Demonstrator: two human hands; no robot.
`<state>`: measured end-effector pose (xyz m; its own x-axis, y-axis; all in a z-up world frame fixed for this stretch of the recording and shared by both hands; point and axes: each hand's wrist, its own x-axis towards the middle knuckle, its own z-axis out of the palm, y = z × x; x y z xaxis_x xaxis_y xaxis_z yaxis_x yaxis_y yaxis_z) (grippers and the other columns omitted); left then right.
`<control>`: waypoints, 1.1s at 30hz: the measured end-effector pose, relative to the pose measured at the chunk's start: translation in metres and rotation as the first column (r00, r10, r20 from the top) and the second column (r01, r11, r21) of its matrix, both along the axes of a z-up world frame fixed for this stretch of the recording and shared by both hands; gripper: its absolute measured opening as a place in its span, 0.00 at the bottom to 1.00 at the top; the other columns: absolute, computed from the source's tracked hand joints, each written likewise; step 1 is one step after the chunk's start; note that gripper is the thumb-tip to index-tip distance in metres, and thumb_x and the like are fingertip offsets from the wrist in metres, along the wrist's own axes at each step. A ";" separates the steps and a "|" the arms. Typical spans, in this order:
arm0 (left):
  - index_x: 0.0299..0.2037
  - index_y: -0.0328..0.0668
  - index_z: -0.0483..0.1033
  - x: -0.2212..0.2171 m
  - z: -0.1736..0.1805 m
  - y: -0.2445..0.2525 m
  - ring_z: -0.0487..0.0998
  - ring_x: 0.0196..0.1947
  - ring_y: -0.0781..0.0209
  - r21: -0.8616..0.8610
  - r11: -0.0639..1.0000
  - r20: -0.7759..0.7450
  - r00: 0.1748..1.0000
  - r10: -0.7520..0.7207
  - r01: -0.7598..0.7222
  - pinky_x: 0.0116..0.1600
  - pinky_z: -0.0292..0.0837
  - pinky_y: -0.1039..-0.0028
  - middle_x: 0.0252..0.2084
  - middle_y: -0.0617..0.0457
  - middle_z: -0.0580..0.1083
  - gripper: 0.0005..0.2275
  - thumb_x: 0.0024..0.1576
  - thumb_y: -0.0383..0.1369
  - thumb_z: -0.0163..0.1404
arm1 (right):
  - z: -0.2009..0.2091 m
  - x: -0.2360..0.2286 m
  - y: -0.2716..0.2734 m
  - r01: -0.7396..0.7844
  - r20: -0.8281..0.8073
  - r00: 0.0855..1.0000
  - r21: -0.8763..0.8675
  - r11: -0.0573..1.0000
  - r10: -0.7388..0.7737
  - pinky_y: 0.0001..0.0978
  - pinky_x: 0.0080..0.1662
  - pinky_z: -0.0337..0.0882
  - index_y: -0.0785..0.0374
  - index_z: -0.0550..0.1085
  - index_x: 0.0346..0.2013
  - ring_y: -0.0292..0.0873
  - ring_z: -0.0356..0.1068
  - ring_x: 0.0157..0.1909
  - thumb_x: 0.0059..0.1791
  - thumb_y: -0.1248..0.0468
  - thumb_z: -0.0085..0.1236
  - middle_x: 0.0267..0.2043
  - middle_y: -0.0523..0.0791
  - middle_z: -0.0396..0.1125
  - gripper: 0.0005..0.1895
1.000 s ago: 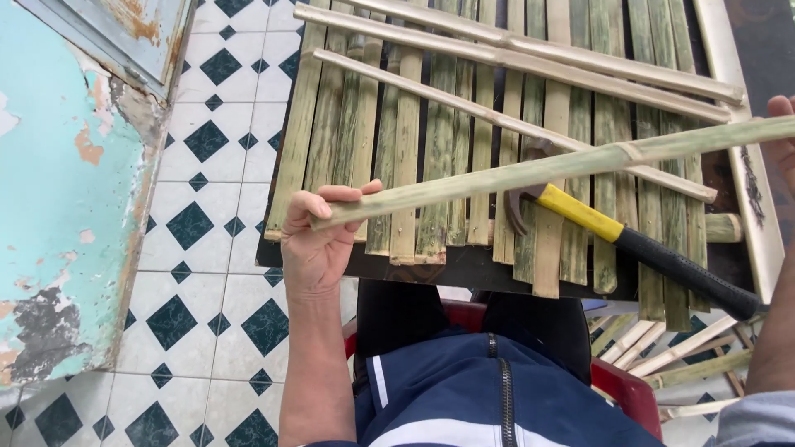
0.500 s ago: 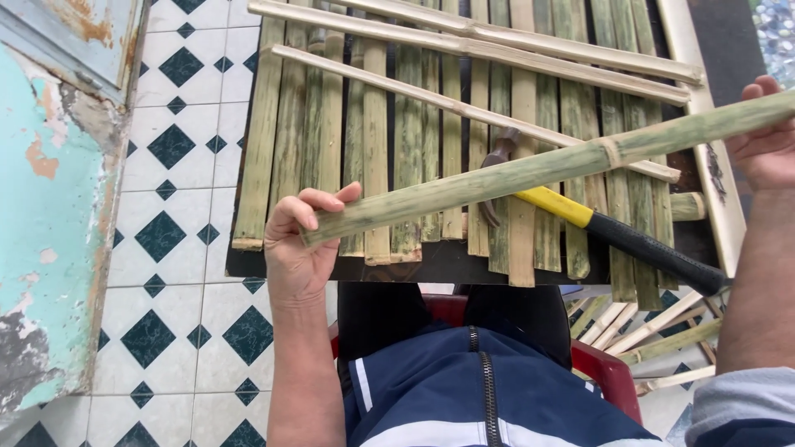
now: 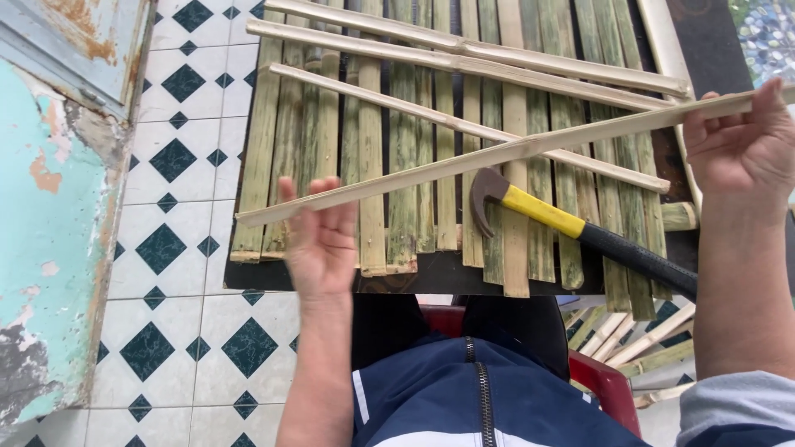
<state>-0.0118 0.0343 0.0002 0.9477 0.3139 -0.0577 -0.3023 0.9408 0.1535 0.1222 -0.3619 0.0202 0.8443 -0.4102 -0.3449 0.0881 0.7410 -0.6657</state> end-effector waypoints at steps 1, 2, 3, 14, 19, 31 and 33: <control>0.48 0.43 0.69 0.000 0.001 -0.007 0.72 0.46 0.46 0.038 0.999 -0.067 0.998 -0.010 0.012 0.52 0.71 0.59 0.43 0.40 0.72 0.15 0.51 0.21 0.49 | 0.012 -0.004 0.020 0.021 -0.064 0.998 -0.066 0.998 -0.025 0.28 0.29 0.76 0.64 0.67 0.33 0.44 0.74 0.39 0.30 0.59 0.68 0.31 0.45 0.67 0.24; 0.48 0.43 0.69 0.001 0.003 -0.014 0.72 0.46 0.46 0.041 0.999 -0.065 0.998 -0.001 0.003 0.52 0.71 0.59 0.43 0.40 0.72 0.15 0.51 0.21 0.49 | 0.020 -0.007 0.036 0.012 -0.062 0.998 -0.063 0.998 -0.016 0.28 0.29 0.76 0.64 0.67 0.33 0.44 0.74 0.39 0.30 0.59 0.68 0.31 0.45 0.67 0.24; 0.47 0.43 0.69 0.001 0.004 -0.022 0.72 0.45 0.46 0.040 0.997 -0.113 0.992 -0.062 0.067 0.50 0.72 0.59 0.42 0.40 0.72 0.14 0.51 0.22 0.49 | 0.028 -0.013 0.052 0.005 -0.119 0.993 -0.118 0.993 -0.019 0.22 0.28 0.71 0.62 0.66 0.32 0.38 0.67 0.34 0.32 0.58 0.66 0.29 0.41 0.63 0.21; 0.34 0.38 0.70 0.014 -0.012 -0.015 0.74 0.40 0.41 -0.041 0.998 -0.354 0.934 -0.055 0.043 0.42 0.73 0.51 0.38 0.35 0.72 0.07 0.47 0.29 0.51 | -0.004 0.022 0.074 0.014 -0.297 0.662 -0.913 -0.408 0.688 0.45 0.62 0.48 0.68 0.60 0.55 0.51 0.52 0.60 0.38 0.75 0.53 0.58 0.53 0.53 0.31; 0.35 0.37 0.69 0.014 -0.005 -0.019 0.72 0.42 0.34 0.063 0.992 -0.341 0.936 -0.085 0.113 0.42 0.71 0.48 0.37 0.35 0.72 0.06 0.51 0.30 0.47 | -0.068 0.085 0.069 0.129 -0.236 0.886 -0.701 -0.701 0.399 0.43 0.41 0.55 0.60 0.73 0.39 0.51 0.57 0.43 0.38 0.59 0.64 0.42 0.48 0.64 0.17; 0.35 0.38 0.67 0.017 -0.006 -0.023 0.72 0.41 0.34 0.044 0.983 -0.450 0.882 -0.141 0.179 0.39 0.72 0.48 0.36 0.34 0.72 0.06 0.51 0.31 0.47 | -0.096 0.119 0.061 0.139 -0.158 0.927 -0.699 -0.701 0.341 0.34 0.37 0.53 0.57 0.72 0.33 0.42 0.57 0.35 0.50 0.62 0.48 0.30 0.41 0.62 0.05; 0.35 0.38 0.67 0.017 -0.002 -0.020 0.72 0.42 0.33 0.018 0.985 -0.483 0.864 -0.140 0.170 0.40 0.71 0.46 0.36 0.34 0.72 0.06 0.51 0.30 0.47 | -0.081 0.111 0.064 0.078 -0.224 0.887 -0.791 -0.607 0.405 0.35 0.37 0.58 0.60 0.73 0.34 0.44 0.60 0.35 0.49 0.65 0.48 0.32 0.44 0.64 0.06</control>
